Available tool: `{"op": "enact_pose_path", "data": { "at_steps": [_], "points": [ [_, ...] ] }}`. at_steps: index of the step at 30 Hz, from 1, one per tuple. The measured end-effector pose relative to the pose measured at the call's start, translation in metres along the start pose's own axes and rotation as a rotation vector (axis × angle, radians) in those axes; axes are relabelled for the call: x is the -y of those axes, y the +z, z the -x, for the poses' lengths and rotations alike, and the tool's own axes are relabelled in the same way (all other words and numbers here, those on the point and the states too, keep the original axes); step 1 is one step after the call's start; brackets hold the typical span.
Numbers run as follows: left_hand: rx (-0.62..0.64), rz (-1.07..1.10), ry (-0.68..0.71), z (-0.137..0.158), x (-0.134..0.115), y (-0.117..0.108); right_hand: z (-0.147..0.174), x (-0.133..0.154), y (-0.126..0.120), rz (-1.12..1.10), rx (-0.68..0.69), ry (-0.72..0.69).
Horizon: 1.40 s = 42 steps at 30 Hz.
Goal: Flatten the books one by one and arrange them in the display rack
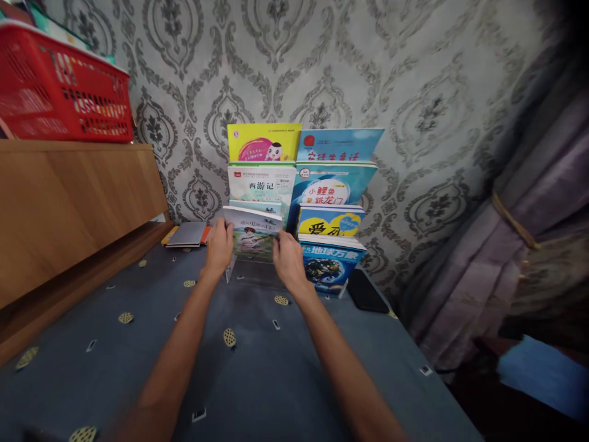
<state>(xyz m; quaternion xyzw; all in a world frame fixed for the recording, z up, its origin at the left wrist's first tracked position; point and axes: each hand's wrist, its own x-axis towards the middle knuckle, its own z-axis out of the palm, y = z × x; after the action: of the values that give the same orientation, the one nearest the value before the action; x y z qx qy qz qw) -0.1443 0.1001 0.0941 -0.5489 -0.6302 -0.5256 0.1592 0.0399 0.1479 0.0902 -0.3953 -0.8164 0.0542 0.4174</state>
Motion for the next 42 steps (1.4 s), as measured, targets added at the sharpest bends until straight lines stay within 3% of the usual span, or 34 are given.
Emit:
{"op": "enact_pose_path", "data": {
  "at_steps": [5,12,21,32,42],
  "points": [
    [0.057,-0.21,-0.039,0.003,0.001,0.006,0.002,0.003,0.005,0.059,0.072,0.058],
    [0.112,-0.286,-0.082,0.006,0.002,0.011,0.0,-0.008,0.016,-0.072,0.003,0.052],
    [0.076,-0.314,-0.079,0.001,0.007,0.025,-0.001,-0.022,0.042,-0.21,-0.168,0.015],
    [0.055,-0.339,-0.063,-0.004,0.008,0.029,0.001,-0.019,0.044,-0.094,-0.16,0.059],
    [0.063,-0.329,-0.135,-0.004,-0.005,0.023,0.002,-0.02,0.05,-0.133,-0.171,0.046]
  ]
}}
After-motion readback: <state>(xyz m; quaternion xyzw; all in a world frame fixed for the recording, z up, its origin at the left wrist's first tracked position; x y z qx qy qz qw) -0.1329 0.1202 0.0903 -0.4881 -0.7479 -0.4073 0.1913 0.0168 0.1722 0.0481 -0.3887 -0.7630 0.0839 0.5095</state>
